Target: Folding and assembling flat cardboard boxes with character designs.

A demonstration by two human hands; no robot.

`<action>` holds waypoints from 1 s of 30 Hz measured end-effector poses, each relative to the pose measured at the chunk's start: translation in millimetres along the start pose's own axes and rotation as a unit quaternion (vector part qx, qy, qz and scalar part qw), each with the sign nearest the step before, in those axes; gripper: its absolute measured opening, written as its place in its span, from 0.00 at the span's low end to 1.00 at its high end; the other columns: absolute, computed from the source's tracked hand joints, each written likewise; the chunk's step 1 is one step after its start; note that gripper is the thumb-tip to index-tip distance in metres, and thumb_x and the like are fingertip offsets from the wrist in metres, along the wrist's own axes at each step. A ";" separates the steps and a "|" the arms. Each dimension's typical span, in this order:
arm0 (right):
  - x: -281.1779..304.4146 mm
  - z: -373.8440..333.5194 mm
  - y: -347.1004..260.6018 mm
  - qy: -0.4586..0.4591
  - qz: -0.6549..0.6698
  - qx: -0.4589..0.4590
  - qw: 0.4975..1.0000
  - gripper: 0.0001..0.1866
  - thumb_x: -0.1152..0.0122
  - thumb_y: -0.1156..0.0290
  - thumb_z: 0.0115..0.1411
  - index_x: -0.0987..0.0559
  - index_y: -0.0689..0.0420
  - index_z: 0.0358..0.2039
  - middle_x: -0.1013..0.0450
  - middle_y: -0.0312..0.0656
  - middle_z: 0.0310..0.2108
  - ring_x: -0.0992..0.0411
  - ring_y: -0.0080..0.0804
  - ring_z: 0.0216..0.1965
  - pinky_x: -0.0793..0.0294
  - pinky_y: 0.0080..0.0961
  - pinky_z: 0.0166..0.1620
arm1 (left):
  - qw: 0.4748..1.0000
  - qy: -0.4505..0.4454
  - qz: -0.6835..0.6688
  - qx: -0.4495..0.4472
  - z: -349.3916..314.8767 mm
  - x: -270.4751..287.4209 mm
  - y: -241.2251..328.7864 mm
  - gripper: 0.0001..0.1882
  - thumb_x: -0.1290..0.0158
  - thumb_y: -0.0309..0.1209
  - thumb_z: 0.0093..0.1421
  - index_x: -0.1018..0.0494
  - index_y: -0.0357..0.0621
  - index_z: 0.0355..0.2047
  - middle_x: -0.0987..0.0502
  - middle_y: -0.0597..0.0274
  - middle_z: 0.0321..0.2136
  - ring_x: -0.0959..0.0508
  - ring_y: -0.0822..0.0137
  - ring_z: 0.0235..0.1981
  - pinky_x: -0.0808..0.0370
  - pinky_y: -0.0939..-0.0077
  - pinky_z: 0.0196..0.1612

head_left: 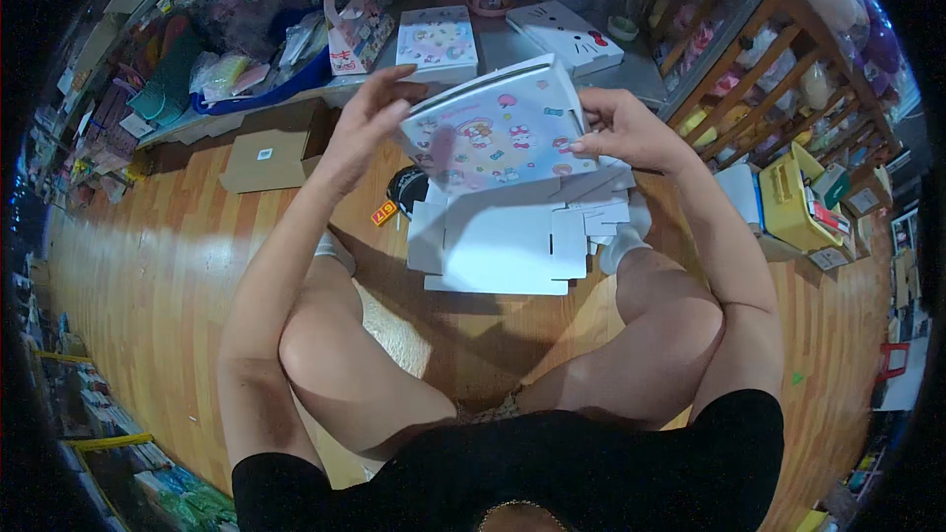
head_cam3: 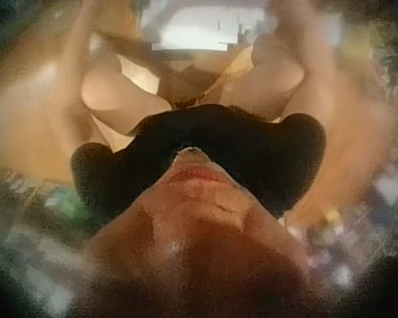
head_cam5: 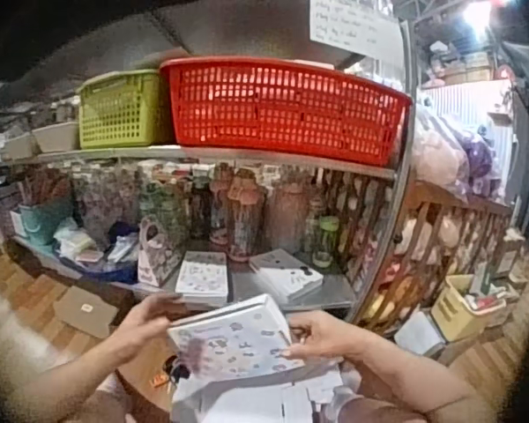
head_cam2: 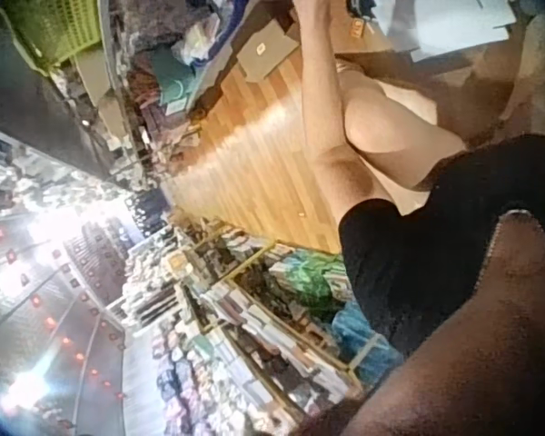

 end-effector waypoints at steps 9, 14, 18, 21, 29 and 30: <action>-26.4 -3.5 -42.6 -0.030 -0.328 0.135 0.935 0.21 0.36 0.73 0.44 0.28 0.62 0.40 0.28 0.44 0.30 0.31 0.27 0.32 0.31 0.25 0.36 | 0.947 -0.140 0.274 -0.096 -9.2 -48.7 7.4 0.25 0.41 0.32 0.48 0.33 0.40 0.46 0.28 0.58 0.39 0.29 0.68 0.40 0.32 0.74 0.44; -19.1 -5.2 -32.7 -0.008 -0.163 0.110 0.981 0.23 0.39 0.75 0.46 0.30 0.63 0.45 0.29 0.42 0.38 0.32 0.26 0.39 0.32 0.24 0.43 | 0.944 -0.144 0.267 -0.126 -12.9 -56.0 14.8 0.20 0.45 0.35 0.52 0.32 0.37 0.44 0.27 0.58 0.35 0.28 0.69 0.36 0.31 0.76 0.39; -16.6 -4.5 -22.0 -0.028 -0.079 0.080 0.993 0.24 0.40 0.75 0.48 0.31 0.64 0.47 0.32 0.40 0.43 0.34 0.25 0.43 0.33 0.24 0.47 | 0.957 -0.156 0.234 -0.072 -14.4 -58.0 13.7 0.20 0.55 0.39 0.60 0.32 0.35 0.44 0.26 0.60 0.33 0.30 0.73 0.34 0.32 0.78 0.38; -13.9 -5.8 -19.1 -0.037 -0.062 0.069 0.995 0.24 0.39 0.74 0.48 0.31 0.64 0.48 0.31 0.40 0.41 0.33 0.24 0.42 0.33 0.23 0.46 | 0.975 -0.129 0.179 -0.018 -15.5 -53.7 13.7 0.20 0.59 0.39 0.63 0.32 0.33 0.44 0.27 0.62 0.32 0.31 0.76 0.34 0.32 0.79 0.38; -6.7 4.6 10.3 -0.011 0.009 0.023 1.000 0.21 0.43 0.69 0.53 0.30 0.61 0.48 0.29 0.39 0.38 0.31 0.24 0.37 0.31 0.23 0.39 | 0.987 -0.078 0.102 0.091 -14.2 -45.3 -10.4 0.18 0.59 0.40 0.63 0.29 0.36 0.38 0.26 0.68 0.27 0.30 0.80 0.28 0.32 0.83 0.32; -1.9 8.6 12.6 0.036 -0.045 0.048 0.997 0.21 0.43 0.69 0.53 0.30 0.62 0.47 0.29 0.41 0.38 0.31 0.25 0.38 0.31 0.24 0.40 | 0.988 -0.053 0.088 0.115 -12.4 -41.8 -18.4 0.18 0.59 0.40 0.63 0.29 0.35 0.37 0.26 0.67 0.27 0.30 0.80 0.27 0.31 0.82 0.32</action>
Point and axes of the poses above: each hand's wrist, its own z-axis towards the middle knuckle, its own x-axis out of the back of the hand, y = z × x, the point moved 7 cm from there along z, towards the middle knuckle
